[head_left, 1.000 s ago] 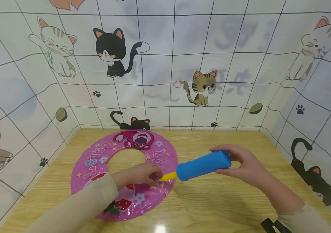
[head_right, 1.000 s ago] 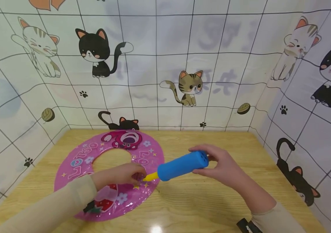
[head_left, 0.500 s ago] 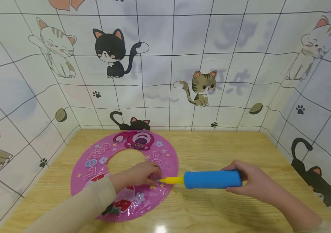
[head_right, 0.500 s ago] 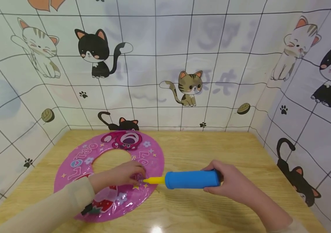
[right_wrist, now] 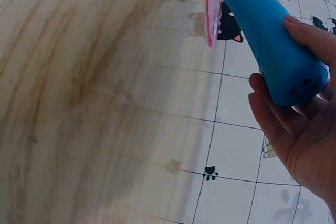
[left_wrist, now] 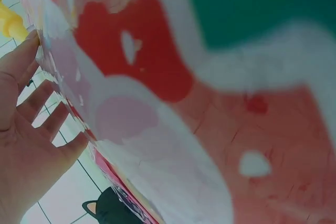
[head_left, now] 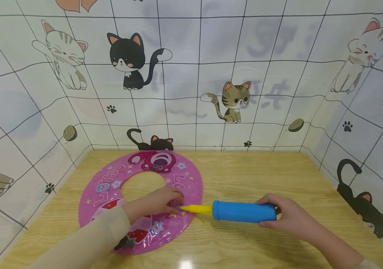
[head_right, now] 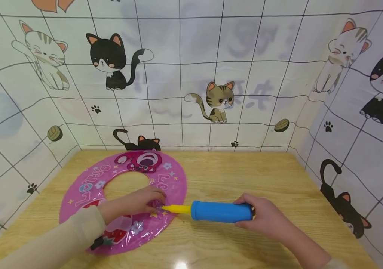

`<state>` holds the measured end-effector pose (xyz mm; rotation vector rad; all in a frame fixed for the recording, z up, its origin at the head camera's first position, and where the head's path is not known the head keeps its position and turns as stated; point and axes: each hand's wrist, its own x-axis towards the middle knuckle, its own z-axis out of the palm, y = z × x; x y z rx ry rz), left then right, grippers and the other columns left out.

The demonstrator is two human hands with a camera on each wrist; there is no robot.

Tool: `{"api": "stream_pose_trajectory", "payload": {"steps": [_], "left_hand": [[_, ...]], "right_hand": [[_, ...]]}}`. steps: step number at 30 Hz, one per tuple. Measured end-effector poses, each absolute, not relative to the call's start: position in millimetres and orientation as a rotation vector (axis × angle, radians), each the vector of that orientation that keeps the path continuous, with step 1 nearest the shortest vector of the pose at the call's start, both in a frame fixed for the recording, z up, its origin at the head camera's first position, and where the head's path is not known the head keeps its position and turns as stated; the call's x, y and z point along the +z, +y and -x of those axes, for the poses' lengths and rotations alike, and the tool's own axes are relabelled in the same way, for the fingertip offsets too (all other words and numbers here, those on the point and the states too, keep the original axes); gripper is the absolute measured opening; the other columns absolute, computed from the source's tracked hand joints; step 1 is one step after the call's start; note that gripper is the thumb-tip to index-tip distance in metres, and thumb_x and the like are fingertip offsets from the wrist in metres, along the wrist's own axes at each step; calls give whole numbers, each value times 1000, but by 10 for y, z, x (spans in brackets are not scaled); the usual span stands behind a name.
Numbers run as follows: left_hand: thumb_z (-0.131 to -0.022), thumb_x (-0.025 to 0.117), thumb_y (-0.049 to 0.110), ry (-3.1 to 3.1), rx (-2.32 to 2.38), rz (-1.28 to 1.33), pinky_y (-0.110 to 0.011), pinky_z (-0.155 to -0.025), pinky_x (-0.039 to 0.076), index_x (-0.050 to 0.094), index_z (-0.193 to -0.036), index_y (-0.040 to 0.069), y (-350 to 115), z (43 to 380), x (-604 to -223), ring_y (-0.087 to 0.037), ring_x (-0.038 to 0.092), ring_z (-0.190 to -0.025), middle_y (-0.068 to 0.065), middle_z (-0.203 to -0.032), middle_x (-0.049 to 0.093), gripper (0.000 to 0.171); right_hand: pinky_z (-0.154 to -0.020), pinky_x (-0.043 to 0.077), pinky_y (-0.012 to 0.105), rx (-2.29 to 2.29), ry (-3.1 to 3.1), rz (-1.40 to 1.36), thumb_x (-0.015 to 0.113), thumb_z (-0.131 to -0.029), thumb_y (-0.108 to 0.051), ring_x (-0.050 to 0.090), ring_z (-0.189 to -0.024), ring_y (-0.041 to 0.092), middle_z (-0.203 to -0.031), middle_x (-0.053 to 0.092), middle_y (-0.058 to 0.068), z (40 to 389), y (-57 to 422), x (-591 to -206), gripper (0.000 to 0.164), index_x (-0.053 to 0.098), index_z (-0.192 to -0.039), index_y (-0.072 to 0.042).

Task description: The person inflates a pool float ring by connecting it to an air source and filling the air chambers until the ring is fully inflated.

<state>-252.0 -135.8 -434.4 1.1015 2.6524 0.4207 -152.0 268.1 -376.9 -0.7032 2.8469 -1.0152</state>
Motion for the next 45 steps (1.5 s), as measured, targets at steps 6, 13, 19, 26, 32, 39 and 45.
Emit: {"api": "stream_pose_trajectory", "payload": {"steps": [6, 13, 19, 26, 32, 39, 45], "left_hand": [[-85, 77, 22, 2651, 455, -1087, -32, -97, 47, 65, -114, 24, -1435, 2531, -4340, -11, 53, -110, 12, -117, 59, 31], [-86, 77, 20, 2647, 502, -1057, -33, -95, 49, 63, -116, 22, -1554, 2524, -4353, -11, 55, -108, 12, -113, 59, 33], [-86, 77, 24, 2671, 521, -987, -36, -96, 48, 63, -117, 22, -1671, 2483, -4370, -12, 56, -109, 13, -110, 61, 34], [-83, 79, 28, 2691, 543, -889, -37, -93, 50, 64, -115, 23, -1728, 2394, -4314, -10, 57, -100, 16, -102, 60, 35], [-84, 79, 25, 2712, 592, -911, -37, -91, 50, 66, -112, 21, -1696, 2308, -4255, -9, 57, -93, 15, -100, 61, 31], [-82, 80, 16, 2737, 781, -893, -38, -88, 52, 67, -109, 17, -1580, 2173, -4206, -14, 60, -92, 11, -98, 64, 29], [-83, 79, 13, 2694, 989, -750, -43, -91, 50, 66, -115, 13, -1454, 2047, -4234, -17, 58, -95, 7, -103, 64, 34]], "right_hand": [[-65, 50, 27, -991, 2869, 663, 86, -73, -33, 58, -87, 16, -112, 65, 3, 1564, 2607, -3851, 50, 64, -116, -18], [-64, 50, 27, -1003, 2841, 631, 86, -73, -33, 58, -90, 19, -116, 64, 5, 1633, 2493, -3919, 52, 64, -118, -18], [-64, 50, 27, -1046, 2797, 618, 86, -75, -27, 58, -91, 20, -117, 63, 6, 1707, 2373, -3953, 50, 64, -119, -18], [-64, 50, 27, -1043, 2773, 677, 85, -76, -25, 58, -91, 20, -118, 63, 5, 1775, 2230, -3985, 49, 64, -120, -17], [-63, 49, 27, -1044, 2776, 677, 85, -76, -25, 58, -91, 19, -120, 63, 6, 1791, 2125, -3976, 50, 64, -120, -19], [-59, 49, 28, -1077, 2757, 653, 85, -76, -25, 58, -87, 18, -120, 62, 7, 1791, 2067, -3975, 50, 63, -121, -20], [-61, 51, 29, -1140, 2719, 615, 85, -76, -26, 59, -91, 21, -122, 61, 10, 1791, 2052, -3960, 50, 64, -121, -18]]}}
